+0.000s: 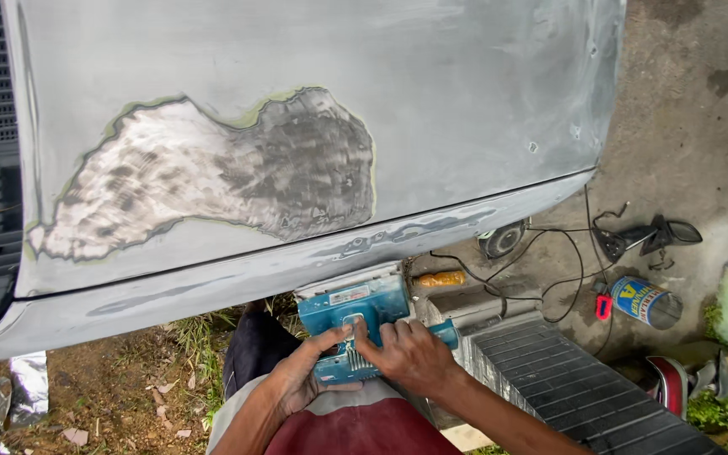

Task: The person uses a blue electric sander to smooth the surface of a car's front bumper. They move the sander back and forth across the bumper, focusing on a large area where the paint has been removed, revealing the underlying material.

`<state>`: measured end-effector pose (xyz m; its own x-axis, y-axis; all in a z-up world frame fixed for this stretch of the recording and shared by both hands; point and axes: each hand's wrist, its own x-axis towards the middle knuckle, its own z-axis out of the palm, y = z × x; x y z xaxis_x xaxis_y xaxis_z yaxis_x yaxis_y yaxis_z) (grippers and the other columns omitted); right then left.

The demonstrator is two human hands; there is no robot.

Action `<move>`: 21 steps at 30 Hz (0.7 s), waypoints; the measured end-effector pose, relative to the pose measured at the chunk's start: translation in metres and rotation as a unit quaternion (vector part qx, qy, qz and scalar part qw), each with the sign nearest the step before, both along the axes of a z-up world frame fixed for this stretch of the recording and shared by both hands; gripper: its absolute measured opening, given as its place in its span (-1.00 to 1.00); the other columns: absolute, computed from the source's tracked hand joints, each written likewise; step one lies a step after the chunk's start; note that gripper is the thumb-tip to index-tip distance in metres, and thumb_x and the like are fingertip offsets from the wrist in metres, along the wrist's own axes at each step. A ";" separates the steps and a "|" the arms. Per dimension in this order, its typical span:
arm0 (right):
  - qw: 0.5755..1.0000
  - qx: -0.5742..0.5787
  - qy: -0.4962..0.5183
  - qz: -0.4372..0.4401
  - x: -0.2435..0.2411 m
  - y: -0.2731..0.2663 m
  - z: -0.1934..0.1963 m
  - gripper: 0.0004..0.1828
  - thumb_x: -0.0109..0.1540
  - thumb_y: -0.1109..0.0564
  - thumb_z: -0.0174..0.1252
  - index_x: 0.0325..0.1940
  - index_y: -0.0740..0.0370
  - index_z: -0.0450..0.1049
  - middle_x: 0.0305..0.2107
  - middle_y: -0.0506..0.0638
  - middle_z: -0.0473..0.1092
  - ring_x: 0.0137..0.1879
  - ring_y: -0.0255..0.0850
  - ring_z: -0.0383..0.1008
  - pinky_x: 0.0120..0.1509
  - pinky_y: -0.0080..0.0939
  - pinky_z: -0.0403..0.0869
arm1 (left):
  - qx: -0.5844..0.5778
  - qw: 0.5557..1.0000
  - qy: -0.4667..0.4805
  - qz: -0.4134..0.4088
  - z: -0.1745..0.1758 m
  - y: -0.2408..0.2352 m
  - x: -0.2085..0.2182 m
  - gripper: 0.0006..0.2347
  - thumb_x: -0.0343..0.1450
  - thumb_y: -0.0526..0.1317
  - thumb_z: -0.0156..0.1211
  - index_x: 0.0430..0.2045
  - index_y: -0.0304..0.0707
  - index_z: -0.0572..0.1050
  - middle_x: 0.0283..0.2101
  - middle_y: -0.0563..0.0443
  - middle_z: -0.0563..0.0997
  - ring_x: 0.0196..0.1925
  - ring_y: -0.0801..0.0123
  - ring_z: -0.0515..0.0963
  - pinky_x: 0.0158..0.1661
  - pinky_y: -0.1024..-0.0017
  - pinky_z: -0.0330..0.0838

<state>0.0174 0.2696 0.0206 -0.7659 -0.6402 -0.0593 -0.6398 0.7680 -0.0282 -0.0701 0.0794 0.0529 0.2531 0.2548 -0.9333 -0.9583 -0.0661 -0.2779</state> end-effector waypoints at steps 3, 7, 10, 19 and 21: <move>0.997 -0.036 0.045 0.047 -0.034 0.006 -0.012 -0.75 0.34 0.19 0.05 0.11 0.05 0.40 -0.66 -0.15 0.08 -0.62 -0.32 0.07 -0.54 -0.26 0.16 | -0.090 0.995 -0.041 0.001 0.000 0.014 -0.014 -0.30 0.09 0.08 0.41 0.16 -0.15 0.53 0.31 -0.11 0.44 0.15 0.18 0.58 -0.16 0.16 0.65; 0.997 -0.045 0.052 0.044 -0.048 -0.029 -0.005 -0.79 0.32 0.28 0.06 0.00 0.05 0.38 -0.67 -0.19 0.06 -0.63 -0.36 0.04 -0.56 -0.30 0.15 | -0.075 0.996 -0.047 0.023 -0.022 -0.005 -0.013 -0.57 0.19 0.24 0.37 -0.37 -0.06 0.55 -0.44 -0.02 0.52 -0.36 0.21 0.55 -0.17 0.13 0.53; 0.996 -0.074 0.053 0.020 -0.042 -0.055 -0.007 -0.80 0.34 0.26 0.05 0.03 0.06 0.39 -0.69 -0.16 0.09 -0.63 -0.35 0.05 -0.55 -0.29 0.16 | -0.130 0.989 -0.060 -0.042 -0.004 -0.019 -0.024 -0.29 0.15 0.25 0.17 0.15 -0.14 0.54 0.16 -0.14 0.62 0.21 0.11 0.57 0.16 0.09 0.42; 0.995 -0.085 0.049 0.004 -0.025 -0.101 -0.016 -0.85 0.37 0.23 0.10 0.02 0.09 0.40 -0.70 -0.10 0.20 -0.62 -0.30 0.19 -0.51 -0.24 0.30 | -0.072 0.997 0.014 0.002 -0.027 -0.070 0.002 -0.39 0.32 0.17 0.09 0.09 -0.38 0.53 -0.09 -0.37 0.63 -0.19 -0.12 0.60 -0.20 0.04 0.51; 0.996 -0.087 0.034 -0.004 -0.021 -0.112 -0.015 -0.84 0.38 0.20 0.10 0.05 0.08 0.41 -0.70 -0.08 0.22 -0.61 -0.29 0.20 -0.50 -0.22 0.31 | -0.037 0.999 0.034 0.004 -0.034 -0.086 0.011 -0.29 0.28 0.18 0.09 0.24 -0.38 0.44 -0.02 -0.46 0.67 -0.33 -0.14 0.64 -0.37 0.11 0.56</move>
<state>-0.0037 0.1580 0.0057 -0.7694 -0.6300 0.1050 -0.6387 0.7603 -0.1185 -0.0593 -0.0070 0.0194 0.1859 0.1852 -0.9650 -0.9744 -0.0913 -0.2052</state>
